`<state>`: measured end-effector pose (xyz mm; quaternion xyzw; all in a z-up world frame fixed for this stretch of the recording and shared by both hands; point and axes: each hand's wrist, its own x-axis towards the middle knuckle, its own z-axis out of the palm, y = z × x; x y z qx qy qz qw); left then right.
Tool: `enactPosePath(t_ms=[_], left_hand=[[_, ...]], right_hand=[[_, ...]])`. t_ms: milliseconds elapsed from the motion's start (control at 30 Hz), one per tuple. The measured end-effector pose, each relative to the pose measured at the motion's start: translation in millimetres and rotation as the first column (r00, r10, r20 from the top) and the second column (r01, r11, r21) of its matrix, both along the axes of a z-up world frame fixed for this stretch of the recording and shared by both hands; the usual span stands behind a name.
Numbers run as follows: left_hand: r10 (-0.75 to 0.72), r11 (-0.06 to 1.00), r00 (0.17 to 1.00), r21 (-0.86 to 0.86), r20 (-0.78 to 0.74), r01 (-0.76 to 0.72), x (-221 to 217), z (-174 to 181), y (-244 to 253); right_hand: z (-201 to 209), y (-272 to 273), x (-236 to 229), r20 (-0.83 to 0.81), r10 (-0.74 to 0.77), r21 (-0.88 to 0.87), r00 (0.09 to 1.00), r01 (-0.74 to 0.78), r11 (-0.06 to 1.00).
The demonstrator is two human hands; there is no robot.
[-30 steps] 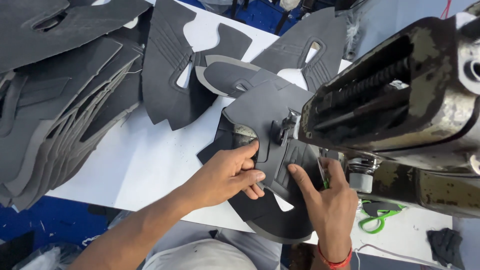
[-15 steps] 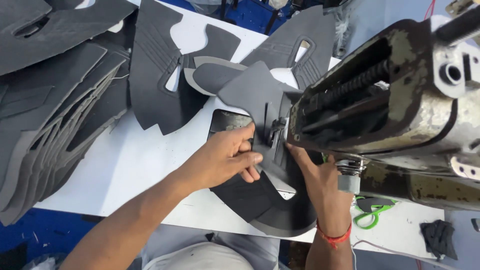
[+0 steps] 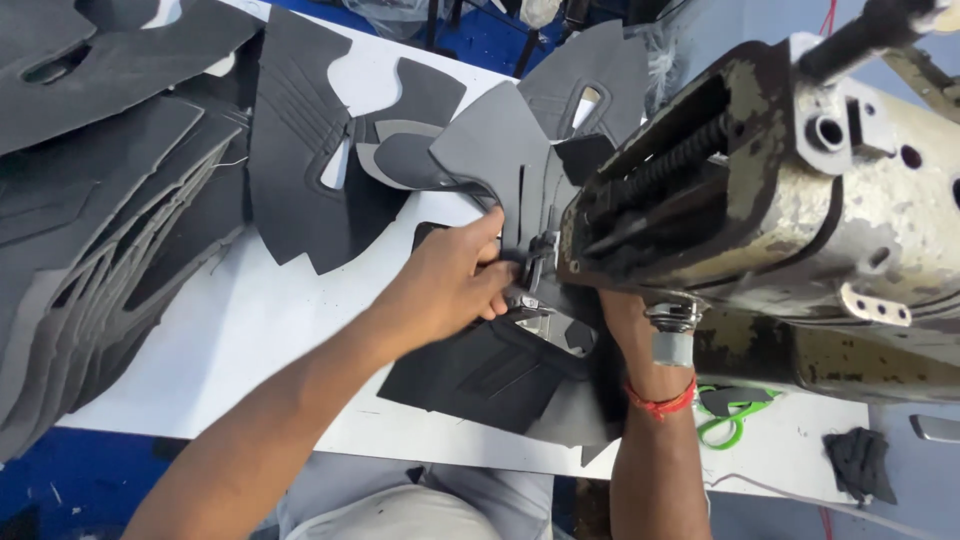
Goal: The person repeatedly picks up black rubber-like material pieces from a stack, aligns them under a sewing machine, and sews along the edges. After sewing, the person uses green scissors to trim excess material and places the finished pieces aside.
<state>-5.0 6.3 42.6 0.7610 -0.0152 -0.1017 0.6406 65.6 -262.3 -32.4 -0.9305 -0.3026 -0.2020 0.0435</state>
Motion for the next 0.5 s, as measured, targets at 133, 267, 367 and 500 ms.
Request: enactPosePath(t_ms=[133,267,367,500], left_hand=[[-0.016,1.000,0.999,-0.020,-0.040,0.015,8,-5,4],[-0.019,1.000,0.998,-0.020,-0.053,0.018,9,-8,4],[-0.022,1.000,0.999,-0.018,-0.040,0.021,7,-5,3],[-0.029,1.000,0.999,0.012,-0.033,0.029,6,2,3]], right_hand=[[-7,0,5,0.201,0.005,-0.062,0.980,0.008,0.998],[-11,0,11,0.156,-0.017,-0.044,0.988,0.025,0.999],[-5,3,8,0.216,-0.042,-0.247,0.975,0.096,0.964],[-4,1,0,0.214,-0.001,-0.288,0.977,0.064,0.955]])
